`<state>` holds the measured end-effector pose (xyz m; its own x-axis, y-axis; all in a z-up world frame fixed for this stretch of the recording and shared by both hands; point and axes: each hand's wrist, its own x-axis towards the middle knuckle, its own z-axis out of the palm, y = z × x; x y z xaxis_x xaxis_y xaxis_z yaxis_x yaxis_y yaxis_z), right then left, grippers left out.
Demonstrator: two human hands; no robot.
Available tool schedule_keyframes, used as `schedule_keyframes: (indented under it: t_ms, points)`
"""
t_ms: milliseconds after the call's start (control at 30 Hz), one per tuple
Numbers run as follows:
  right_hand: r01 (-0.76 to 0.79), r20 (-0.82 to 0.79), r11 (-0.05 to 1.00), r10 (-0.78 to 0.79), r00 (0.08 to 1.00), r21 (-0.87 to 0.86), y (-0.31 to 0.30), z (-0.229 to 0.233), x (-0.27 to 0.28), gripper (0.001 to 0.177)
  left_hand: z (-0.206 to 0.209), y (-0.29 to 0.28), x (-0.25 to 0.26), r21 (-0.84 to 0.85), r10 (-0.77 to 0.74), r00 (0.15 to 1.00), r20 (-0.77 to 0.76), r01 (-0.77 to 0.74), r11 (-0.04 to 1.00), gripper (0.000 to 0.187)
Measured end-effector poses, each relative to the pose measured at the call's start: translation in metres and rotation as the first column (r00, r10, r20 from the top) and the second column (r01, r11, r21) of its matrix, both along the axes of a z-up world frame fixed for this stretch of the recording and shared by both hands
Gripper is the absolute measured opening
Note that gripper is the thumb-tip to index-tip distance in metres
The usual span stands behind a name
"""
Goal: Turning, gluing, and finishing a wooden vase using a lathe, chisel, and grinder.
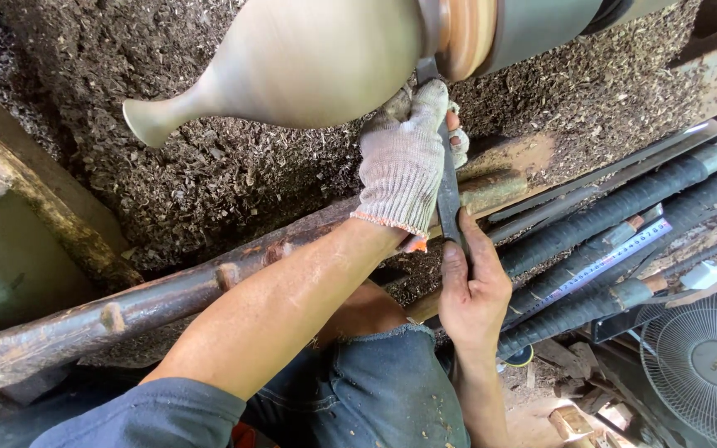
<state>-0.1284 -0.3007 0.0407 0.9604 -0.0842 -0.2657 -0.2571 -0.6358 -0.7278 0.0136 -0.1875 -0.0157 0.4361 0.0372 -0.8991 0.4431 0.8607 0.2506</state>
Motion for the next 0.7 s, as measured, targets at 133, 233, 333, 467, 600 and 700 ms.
schedule_keyframes:
  t_ms: [133,233,333,467,600,700]
  points:
    - [0.186,-0.197,0.965,-0.15,0.969,0.182,0.003,0.003,-0.005,0.044,-0.008,-0.003,-0.002,0.063,-0.05,0.999,0.02,0.049,0.997,0.019]
    - [0.315,-0.334,0.891,-0.202,0.921,0.328,0.005,0.001,-0.008,0.048,-0.005,-0.001,-0.002,0.099,-0.063,0.998,-0.002,0.063,0.993,0.021]
    - [0.354,-0.39,0.841,-0.19,0.901,0.408,0.008,0.004,-0.007,0.05,-0.001,0.0,-0.003,0.13,-0.048,0.999,-0.017,0.05,0.99,0.021]
    - [0.44,-0.489,0.78,-0.199,0.849,0.446,0.014,0.012,0.0,0.053,-0.003,0.0,-0.004,0.138,-0.023,1.0,-0.004,0.023,0.99,0.02]
    - [0.564,-0.606,0.633,-0.183,0.774,0.53,0.013,0.012,-0.001,0.057,-0.006,-0.002,-0.008,0.169,0.018,0.999,0.027,-0.022,0.985,0.018]
    - [0.607,-0.638,0.578,-0.183,0.748,0.546,0.015,0.014,0.0,0.059,0.0,0.0,-0.007,0.222,-0.002,1.0,0.017,-0.001,0.975,0.018]
